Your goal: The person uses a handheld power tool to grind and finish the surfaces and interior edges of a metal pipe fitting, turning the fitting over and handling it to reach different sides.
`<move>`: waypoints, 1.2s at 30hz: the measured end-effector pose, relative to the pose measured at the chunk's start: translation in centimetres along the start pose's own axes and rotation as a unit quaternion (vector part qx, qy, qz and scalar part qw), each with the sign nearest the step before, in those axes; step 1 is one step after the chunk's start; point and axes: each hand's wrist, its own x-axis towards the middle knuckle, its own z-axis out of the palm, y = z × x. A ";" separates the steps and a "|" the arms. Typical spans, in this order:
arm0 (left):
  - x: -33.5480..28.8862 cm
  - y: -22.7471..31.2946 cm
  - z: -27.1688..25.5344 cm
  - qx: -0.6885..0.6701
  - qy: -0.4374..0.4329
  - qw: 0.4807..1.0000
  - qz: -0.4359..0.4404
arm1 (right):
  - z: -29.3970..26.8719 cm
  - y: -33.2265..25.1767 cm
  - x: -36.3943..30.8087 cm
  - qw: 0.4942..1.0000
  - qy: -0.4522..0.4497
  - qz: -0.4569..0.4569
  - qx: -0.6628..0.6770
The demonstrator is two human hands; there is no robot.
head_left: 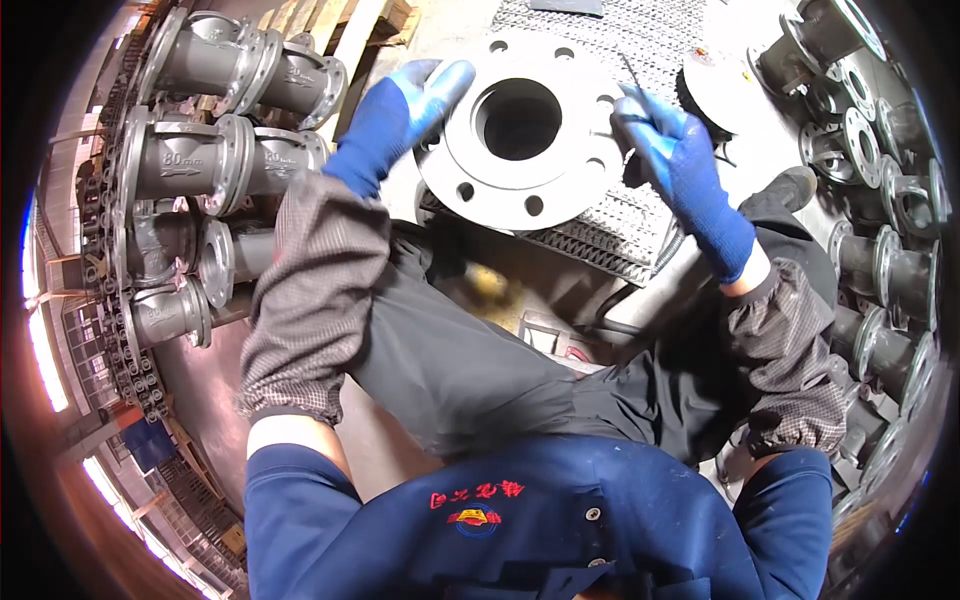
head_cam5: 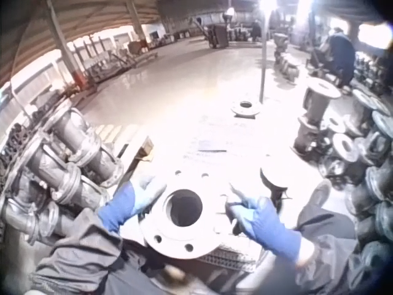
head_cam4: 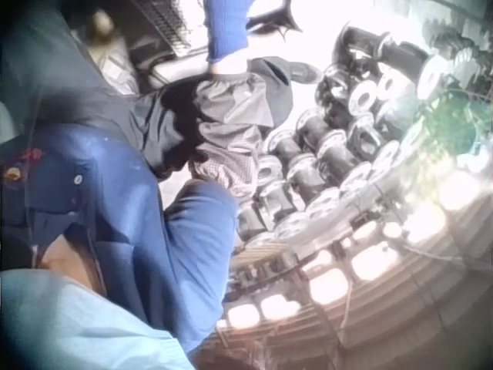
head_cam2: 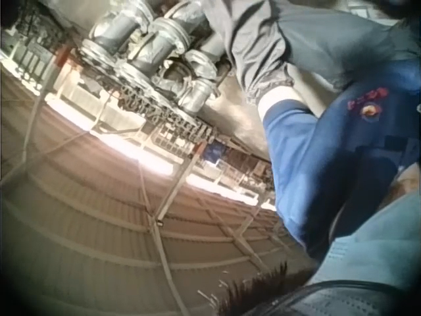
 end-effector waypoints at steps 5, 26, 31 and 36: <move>1.2 0.5 1.8 -0.309 -0.094 0.946 0.037 | -1.4 0.1 0.0 0.995 -0.051 0.085 0.013; -6.5 15.2 10.8 -0.322 -0.058 0.940 0.093 | -15.3 -4.7 -8.4 0.957 -0.031 0.123 -0.260; -6.6 16.2 10.5 -0.328 -0.074 0.940 0.057 | -14.9 -7.8 -9.6 0.895 -0.165 0.009 -0.414; -5.9 15.7 10.5 -0.339 -0.110 0.931 0.081 | -12.9 -8.5 -9.0 0.798 -0.228 0.025 -0.557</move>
